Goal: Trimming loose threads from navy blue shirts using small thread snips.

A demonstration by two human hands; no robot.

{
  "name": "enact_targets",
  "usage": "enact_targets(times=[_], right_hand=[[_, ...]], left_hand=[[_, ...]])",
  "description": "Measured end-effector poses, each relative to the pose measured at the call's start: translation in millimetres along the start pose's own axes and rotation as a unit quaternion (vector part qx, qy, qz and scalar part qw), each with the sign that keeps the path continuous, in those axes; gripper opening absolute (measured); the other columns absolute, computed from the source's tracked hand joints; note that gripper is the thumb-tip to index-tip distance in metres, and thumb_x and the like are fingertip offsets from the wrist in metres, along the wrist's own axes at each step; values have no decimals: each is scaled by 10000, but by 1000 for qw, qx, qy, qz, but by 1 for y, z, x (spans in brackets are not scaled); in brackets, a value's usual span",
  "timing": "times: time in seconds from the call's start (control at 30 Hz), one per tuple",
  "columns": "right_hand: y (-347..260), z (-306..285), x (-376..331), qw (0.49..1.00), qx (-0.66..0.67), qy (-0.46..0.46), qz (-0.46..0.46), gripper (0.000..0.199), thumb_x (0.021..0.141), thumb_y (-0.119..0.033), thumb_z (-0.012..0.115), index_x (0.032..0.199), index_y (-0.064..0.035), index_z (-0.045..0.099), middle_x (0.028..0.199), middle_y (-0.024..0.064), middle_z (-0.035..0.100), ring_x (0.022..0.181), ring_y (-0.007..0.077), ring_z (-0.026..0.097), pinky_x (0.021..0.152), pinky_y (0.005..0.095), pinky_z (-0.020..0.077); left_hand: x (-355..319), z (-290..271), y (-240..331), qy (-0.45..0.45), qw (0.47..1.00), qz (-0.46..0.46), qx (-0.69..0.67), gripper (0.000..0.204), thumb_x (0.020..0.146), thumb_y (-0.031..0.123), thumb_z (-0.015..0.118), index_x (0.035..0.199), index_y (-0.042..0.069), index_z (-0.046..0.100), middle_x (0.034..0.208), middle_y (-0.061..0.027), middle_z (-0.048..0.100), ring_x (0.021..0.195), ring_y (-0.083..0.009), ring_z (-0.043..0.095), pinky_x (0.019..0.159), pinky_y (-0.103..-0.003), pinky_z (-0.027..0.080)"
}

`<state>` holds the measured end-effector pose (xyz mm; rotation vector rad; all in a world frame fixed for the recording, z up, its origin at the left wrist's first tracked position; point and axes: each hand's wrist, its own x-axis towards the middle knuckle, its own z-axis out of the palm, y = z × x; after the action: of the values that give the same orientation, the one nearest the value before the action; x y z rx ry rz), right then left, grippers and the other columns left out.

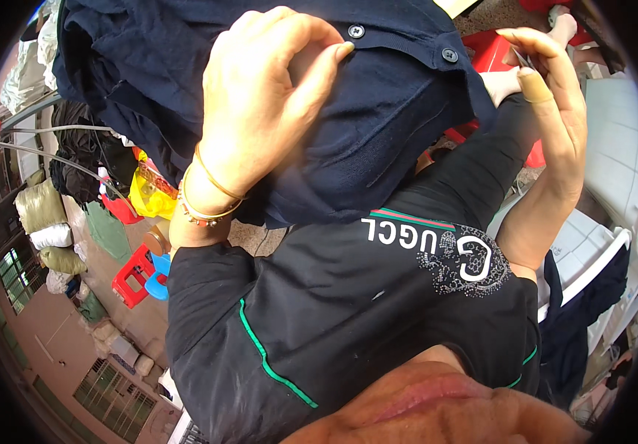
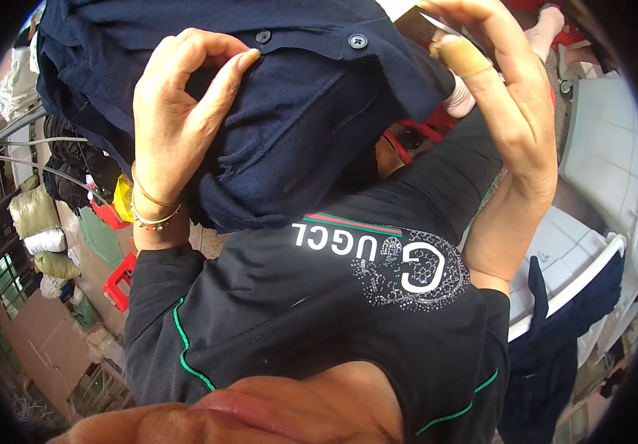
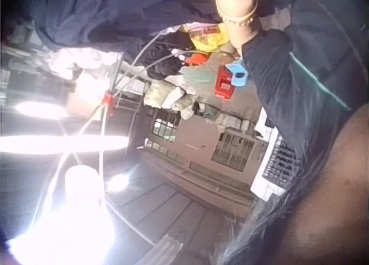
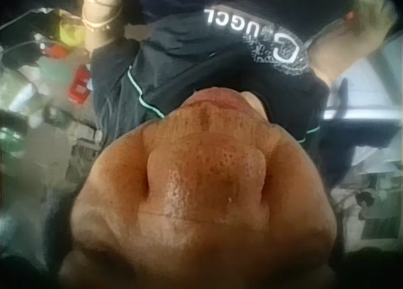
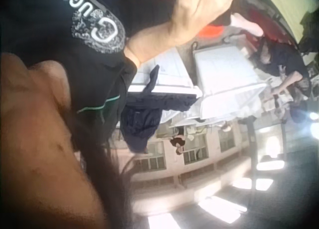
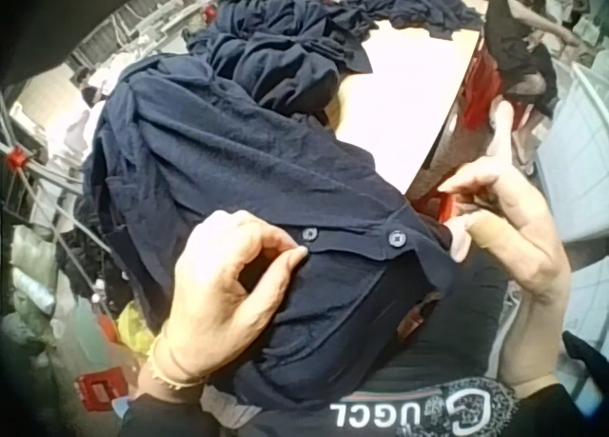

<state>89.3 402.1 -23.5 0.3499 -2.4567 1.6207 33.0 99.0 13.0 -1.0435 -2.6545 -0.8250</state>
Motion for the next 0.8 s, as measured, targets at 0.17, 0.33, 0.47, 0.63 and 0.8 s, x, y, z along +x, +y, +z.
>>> enact_targets(times=[0.17,0.33,0.47,0.63,0.8], right_hand=[[-78,36,36,984,-171,-42,-30,303,818,-54,757,1100,33,685,894,110,637,756,186,616,644,287,472],[-65,44,55,960,-222,-85,-150,308,833,-70,740,1110,45,672,897,133,639,758,225,636,657,312,504],[-75,51,59,959,-218,-118,-138,302,835,-82,742,1108,32,684,890,137,640,702,233,636,632,308,506],[-73,52,65,947,-249,-139,-148,284,837,-79,739,1095,30,690,868,129,634,675,228,632,607,309,502],[-77,56,66,946,-245,-148,-152,274,836,-71,740,1086,31,692,847,128,629,654,226,629,587,312,495]], left_hand=[[-5,5,-4,26,999,-1,-23,129,825,77,770,887,18,673,810,-45,651,757,-171,602,713,-275,476],[1,7,7,16,1000,-7,15,255,749,172,846,859,34,662,787,-49,636,761,-183,613,700,-295,488],[0,4,6,0,1000,-20,9,241,752,160,838,854,31,661,787,-53,639,755,-188,608,694,-297,483],[-3,4,-4,-14,999,-5,-45,153,802,109,783,852,29,662,787,-52,642,744,-188,598,679,-292,467],[-6,5,-4,0,999,-12,-52,127,821,101,768,853,29,669,782,-46,646,739,-172,599,683,-284,466]])
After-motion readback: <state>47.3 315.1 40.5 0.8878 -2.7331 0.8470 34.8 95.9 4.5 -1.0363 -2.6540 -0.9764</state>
